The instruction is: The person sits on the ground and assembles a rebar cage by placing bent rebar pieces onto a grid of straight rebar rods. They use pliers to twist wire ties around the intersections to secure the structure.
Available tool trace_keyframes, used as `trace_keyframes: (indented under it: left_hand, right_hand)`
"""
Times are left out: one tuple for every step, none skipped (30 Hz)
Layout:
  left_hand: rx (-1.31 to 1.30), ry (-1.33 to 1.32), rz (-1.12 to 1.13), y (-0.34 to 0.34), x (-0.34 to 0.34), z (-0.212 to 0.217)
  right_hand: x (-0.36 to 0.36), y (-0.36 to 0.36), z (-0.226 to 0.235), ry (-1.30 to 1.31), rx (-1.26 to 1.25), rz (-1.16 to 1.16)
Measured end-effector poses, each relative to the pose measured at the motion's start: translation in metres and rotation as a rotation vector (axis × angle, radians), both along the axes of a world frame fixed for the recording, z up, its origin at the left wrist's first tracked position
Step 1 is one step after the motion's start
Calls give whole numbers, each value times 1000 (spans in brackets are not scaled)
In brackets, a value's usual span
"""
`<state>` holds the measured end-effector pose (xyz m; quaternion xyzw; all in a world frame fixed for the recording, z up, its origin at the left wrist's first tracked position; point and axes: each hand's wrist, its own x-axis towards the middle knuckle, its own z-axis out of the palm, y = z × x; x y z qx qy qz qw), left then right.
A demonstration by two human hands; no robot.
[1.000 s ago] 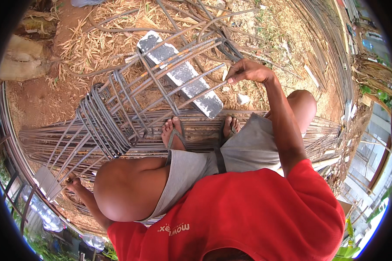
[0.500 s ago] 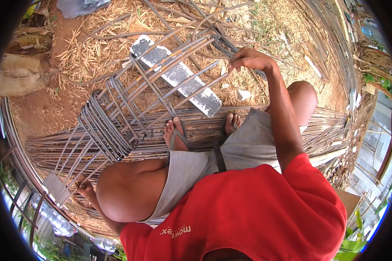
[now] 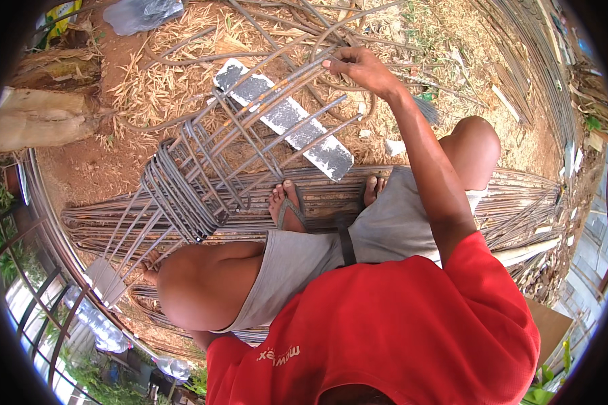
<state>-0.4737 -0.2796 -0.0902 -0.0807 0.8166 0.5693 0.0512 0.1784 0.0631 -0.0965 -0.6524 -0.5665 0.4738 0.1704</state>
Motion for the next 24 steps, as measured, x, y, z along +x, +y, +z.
trace_keyframes:
  left_hand:
    - [-24, 29, -4, 6, 14, 10]
    - [-48, 75, -4, 17, 25, 20]
    - [-79, 122, -5, 28, 34, 30]
    - [-111, 161, -9, 40, 42, 38]
    - [-149, 226, -7, 56, 45, 49]
    - [-184, 292, -29, 75, 46, 60]
    - [-202, 359, -72, 96, 43, 72]
    - [-182, 411, -138, 118, 40, 87]
    - [-137, 444, -244, 138, 40, 103]
    - [40, 428, -380, 157, 41, 124]
    - [183, 354, -453, 177, 45, 145]
    - [206, 339, -763, 195, 56, 164]
    - [165, 266, -920, 215, 70, 182]
    - [82, 323, -1183, 232, 89, 197]
    - [-9, 389, -1416, 248, 113, 201]
    - [-141, 368, -1518, 265, 140, 199]
    - [-167, 393, -1723, 281, 165, 195]
    - [-378, 402, -1757, 296, 190, 183]
    - [-430, 469, -1887, 312, 211, 167]
    - [-641, 491, -1902, 325, 228, 148]
    - [-695, 577, -1981, 335, 241, 129]
    - [-804, 745, -1962, 345, 251, 107]
    - [-890, 907, -1954, 350, 257, 85]
    - [-846, 859, -1969, 355, 257, 69]
  right_hand:
    - [-2, 2, 1, -2, -5, -2]
    - [-3, 3, 1, 4, -20, -7]
    - [-5, 4, 2, 9, -29, -8]
    - [-5, 4, 3, 8, -43, -14]
    - [-5, 5, 3, 5, -56, -23]
    - [-5, 4, 2, 2, -76, -27]
    - [-4, 4, 0, 29, -60, -38]
    - [-4, 3, -1, 59, -50, -40]
    - [-3, 3, -3, 84, -29, -50]
    - [-2, 3, -5, 90, -43, -58]
    - [-2, 3, -7, 105, -21, -34]
    - [-2, 4, -8, 110, 15, -18]
    - [-4, 4, -9, 97, 36, 8]
    - [-2, 6, -9, 85, 11, 42]
    - [-4, 7, -9, 100, -16, 24]
    - [-4, 9, -8, 111, -33, 7]
    - [-4, 11, -7, 118, -44, -13]
    - [-5, 12, -6, 127, -49, -1]
    - [-5, 13, -6, 130, -43, 7]
    - [-6, 14, -6, 131, -35, 15]
    - [-3, 15, -6, 132, -5, 14]
    - [-6, 15, -9, 105, 3, -13]
    - [-6, 14, -10, 103, 30, -2]
    - [-7, 12, -13, 92, 61, -6]
